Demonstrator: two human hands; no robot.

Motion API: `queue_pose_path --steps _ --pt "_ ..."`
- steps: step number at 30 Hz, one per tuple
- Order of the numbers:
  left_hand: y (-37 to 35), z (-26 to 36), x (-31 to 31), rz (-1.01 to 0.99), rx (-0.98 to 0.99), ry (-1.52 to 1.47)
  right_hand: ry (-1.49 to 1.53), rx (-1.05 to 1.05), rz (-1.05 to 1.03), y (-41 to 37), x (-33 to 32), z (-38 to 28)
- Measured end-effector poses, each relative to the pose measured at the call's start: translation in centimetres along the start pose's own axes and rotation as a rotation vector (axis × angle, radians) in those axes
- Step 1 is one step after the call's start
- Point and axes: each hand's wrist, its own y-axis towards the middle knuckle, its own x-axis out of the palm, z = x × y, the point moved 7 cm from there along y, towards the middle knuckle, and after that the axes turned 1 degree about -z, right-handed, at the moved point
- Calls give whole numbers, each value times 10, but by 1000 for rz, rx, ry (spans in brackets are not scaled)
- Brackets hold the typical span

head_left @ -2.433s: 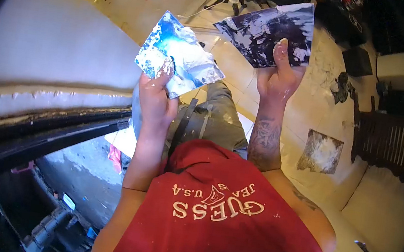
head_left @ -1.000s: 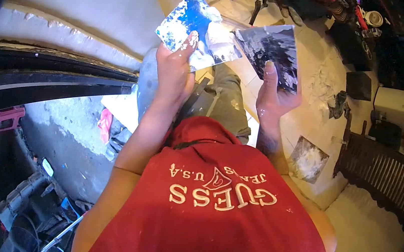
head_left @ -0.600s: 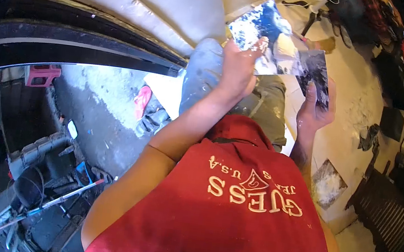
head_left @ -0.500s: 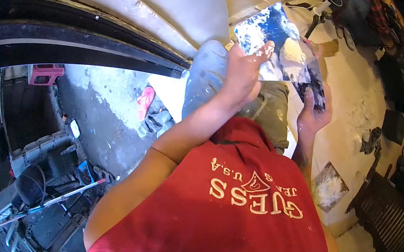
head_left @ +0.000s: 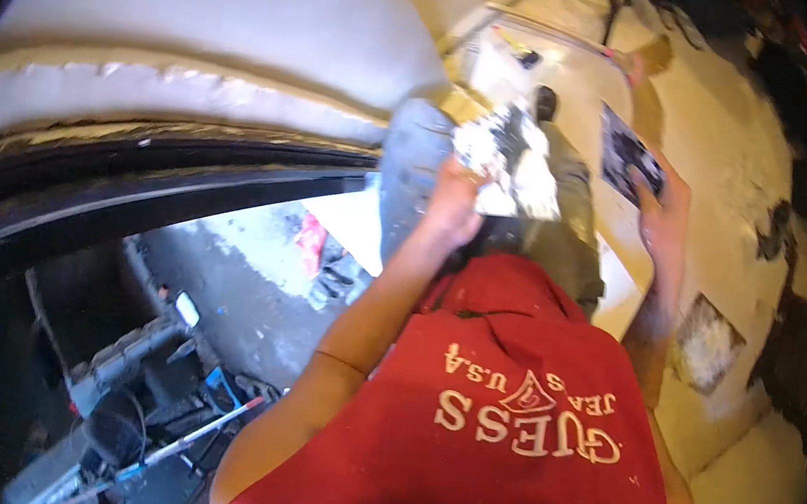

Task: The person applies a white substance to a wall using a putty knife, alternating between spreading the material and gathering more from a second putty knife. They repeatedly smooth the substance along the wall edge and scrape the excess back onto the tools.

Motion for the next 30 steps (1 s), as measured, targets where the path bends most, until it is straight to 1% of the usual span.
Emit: queue_pose_path --steps 2,4,6,7,9,10,11,12,13,14,15,16,18,19,20,21,22,23,24,26,27,28,30 --pt "-12 -4 0 28 -68 -139 78 69 -11 1 8 21" --pt "-6 -16 -21 113 -63 -129 388 351 -176 3 19 32" --pt "-14 -4 -28 108 -15 -110 875 246 -213 5 17 -8" --pt "-15 3 -35 142 35 -123 819 94 -87 8 9 -16" --pt "-18 9 -34 134 51 -103 685 -202 171 0 -22 -17" --pt "-21 14 -33 130 45 -103 995 -35 128 3 -18 19" --pt "-18 16 -33 85 56 -80 1294 145 89 5 -7 69" --pt "-17 22 -31 72 82 -68 1582 338 49 5 11 103" --pt "-16 27 -29 59 108 -56 1622 344 -10 3 24 116" --pt "-17 27 -27 40 136 -56 1669 405 -66 -3 36 130" --pt "-20 34 -19 30 142 -65 1555 428 -7 -9 33 127" --pt "-21 45 -7 12 156 -64 1448 437 53 -14 37 110" --pt "-12 42 -11 21 133 -91 1226 245 -22 -10 28 38" --pt "-9 42 -14 51 167 -58 1065 269 9 -11 21 43" --pt "-8 39 -13 69 190 -32 869 277 33 -12 16 33" --pt "-7 37 -11 43 194 -28 615 281 -9 -12 10 50" --pt "-3 38 -9 11 191 -30 246 241 -133 -7 5 34" --pt "2 42 -9 -21 204 61 245 88 -141 -6 10 5" --pt "3 42 -8 -47 214 145 94 -232 -228 -4 16 -43" --pt "3 44 -5 -7 114 240 -151 -451 -350 -11 38 -70" --pt "3 46 2 -38 133 190 -259 -489 -373 -17 44 -86" --pt "3 50 8 -61 163 147 -274 -441 -418 -20 51 -90" --pt "-2 50 10 -59 164 147 -284 -421 -473 -22 60 -103"
